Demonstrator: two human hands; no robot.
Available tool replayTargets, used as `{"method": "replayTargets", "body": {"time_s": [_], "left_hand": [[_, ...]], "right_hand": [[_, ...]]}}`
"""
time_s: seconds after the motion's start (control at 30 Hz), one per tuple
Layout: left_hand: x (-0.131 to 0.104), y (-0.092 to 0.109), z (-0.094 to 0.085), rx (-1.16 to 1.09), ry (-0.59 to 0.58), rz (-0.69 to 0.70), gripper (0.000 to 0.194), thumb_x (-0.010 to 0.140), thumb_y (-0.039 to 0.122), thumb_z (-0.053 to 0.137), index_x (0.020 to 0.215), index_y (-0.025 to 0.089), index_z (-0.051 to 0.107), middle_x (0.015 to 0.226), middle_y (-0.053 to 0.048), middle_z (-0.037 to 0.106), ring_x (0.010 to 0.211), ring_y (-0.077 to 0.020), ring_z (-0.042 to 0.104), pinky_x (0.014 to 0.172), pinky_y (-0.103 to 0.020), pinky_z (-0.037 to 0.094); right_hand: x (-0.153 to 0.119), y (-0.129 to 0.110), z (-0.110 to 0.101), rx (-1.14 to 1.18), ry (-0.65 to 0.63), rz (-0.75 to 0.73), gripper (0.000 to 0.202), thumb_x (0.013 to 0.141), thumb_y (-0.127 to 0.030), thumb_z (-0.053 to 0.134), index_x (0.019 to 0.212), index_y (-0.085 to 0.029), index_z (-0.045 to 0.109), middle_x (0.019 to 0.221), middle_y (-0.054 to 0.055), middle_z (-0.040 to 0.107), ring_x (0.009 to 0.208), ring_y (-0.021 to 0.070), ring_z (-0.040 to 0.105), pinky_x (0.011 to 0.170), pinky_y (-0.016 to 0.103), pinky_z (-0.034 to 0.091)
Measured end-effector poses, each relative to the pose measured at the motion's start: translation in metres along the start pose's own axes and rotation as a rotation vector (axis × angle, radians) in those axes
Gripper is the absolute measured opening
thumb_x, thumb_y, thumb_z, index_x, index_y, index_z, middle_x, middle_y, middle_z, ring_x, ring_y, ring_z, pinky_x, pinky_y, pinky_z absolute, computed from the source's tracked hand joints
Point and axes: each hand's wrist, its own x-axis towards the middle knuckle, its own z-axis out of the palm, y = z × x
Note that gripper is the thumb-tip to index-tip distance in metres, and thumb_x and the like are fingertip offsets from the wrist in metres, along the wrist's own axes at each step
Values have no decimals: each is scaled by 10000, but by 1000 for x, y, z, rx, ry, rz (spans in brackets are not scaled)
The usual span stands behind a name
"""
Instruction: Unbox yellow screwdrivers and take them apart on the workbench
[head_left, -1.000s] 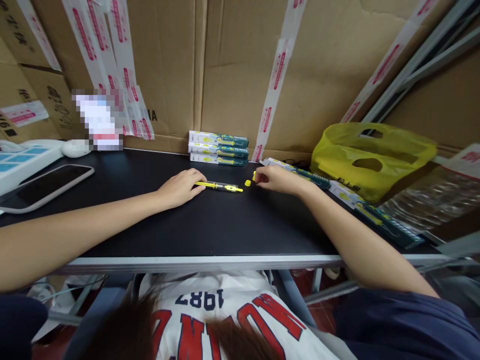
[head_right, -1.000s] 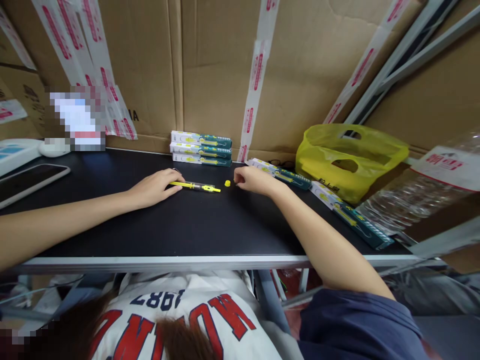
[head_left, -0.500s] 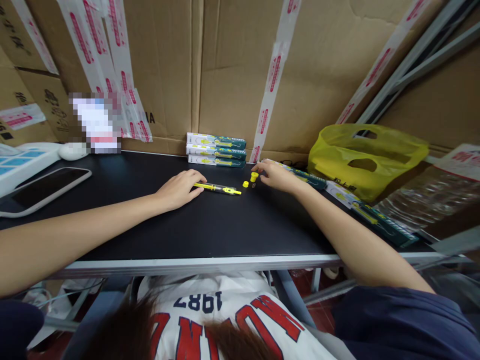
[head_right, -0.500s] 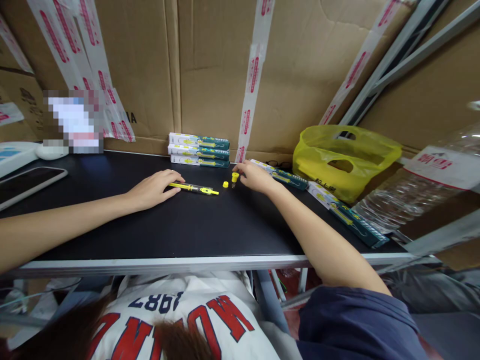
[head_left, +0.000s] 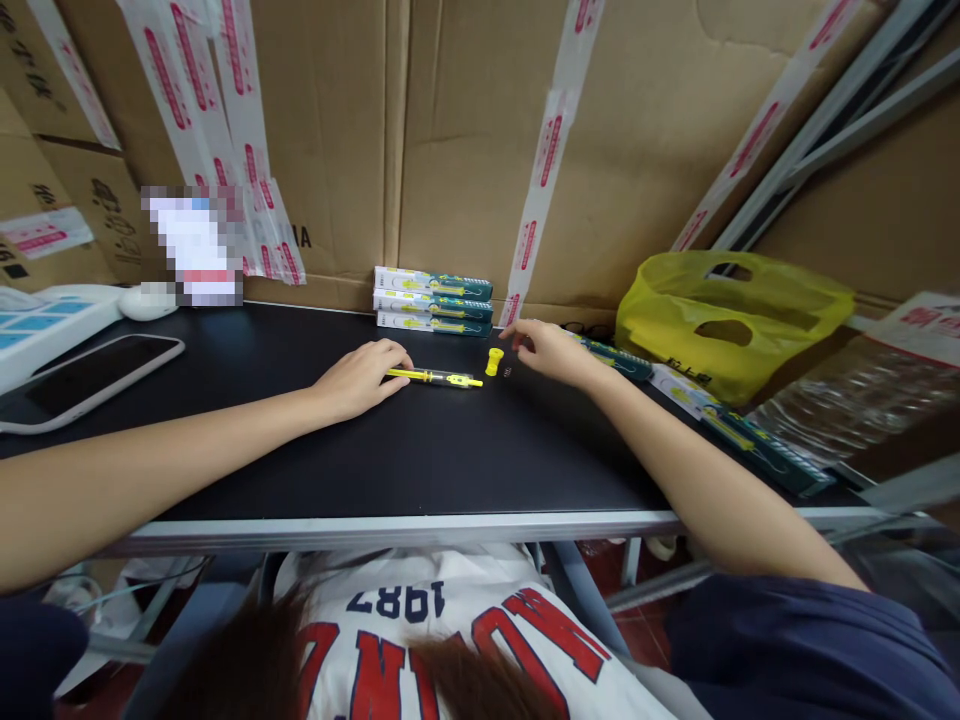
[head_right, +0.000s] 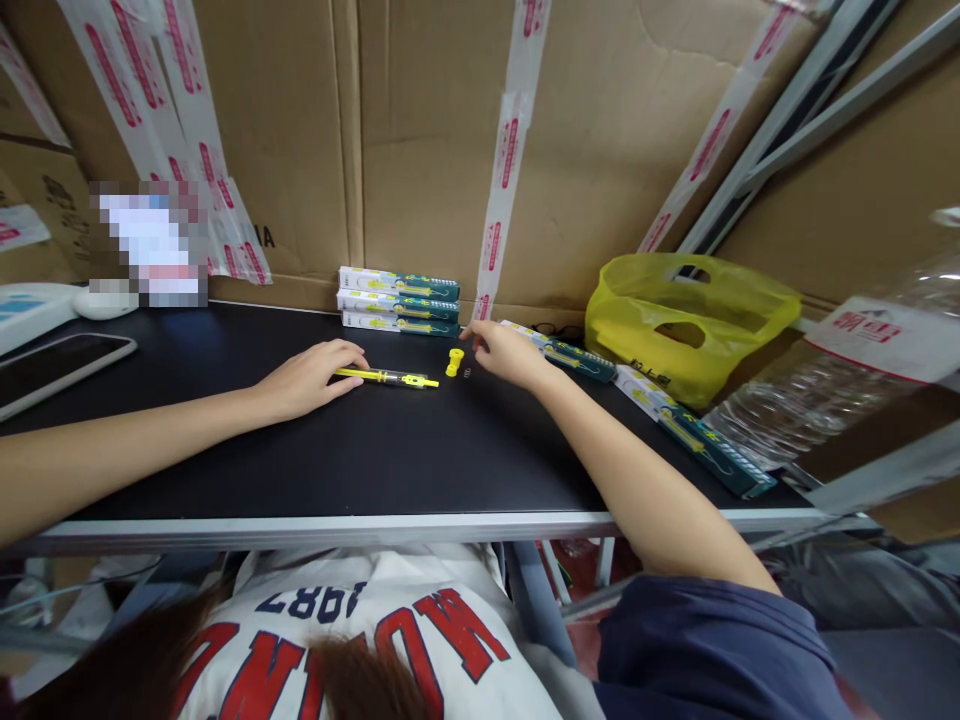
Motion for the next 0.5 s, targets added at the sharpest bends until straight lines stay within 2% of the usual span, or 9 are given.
{"method": "replayTargets", "body": {"time_s": [0.07,0.13,0.2,0.3,0.5], "left_hand": [[0,0,0,1,-1,0,285,912,381,417,1080,222,584,1241,-68,551,1162,-245,506,1015,-429,401],[0,-1,1,-2,-2,-1,281,911,380,419,1075,222,583,1237,-68,551,1159,-246,507,1013,-427,402],[0,-1,1,-10,-3,0,279,911,383,419,1068,223,585,1225,-67,554,1151,-247,509,1010,-425,403],[1,-1,2,-23,1,1,280,912,390,416,1061,223,584,1206,-67,560,1139,-245,517,1007,-420,405],[1,-2,2,-44,8,10,286,907,397,412,1055,222,582,1214,-68,560,1137,-243,527,1019,-418,399]], "right_hand": [[-2,-5,-3,34,-10,-58,432,746,-108,519,1158,-192,617,1040,76,609,784,160,579,726,284,464],[-4,-11,-2,82,-44,-150,476,745,-144,557,1215,-211,595,1176,97,537,908,181,580,777,297,488],[-4,-14,2,118,-87,-219,468,759,-183,581,1224,-226,595,1230,103,499,1053,214,550,832,319,497],[-1,-16,10,128,-130,-241,359,797,-202,571,1149,-205,641,1169,104,546,1057,218,560,882,343,491],[4,-19,16,76,-119,-151,236,847,-222,566,1042,-174,689,1074,104,636,935,198,622,881,338,486]]}}
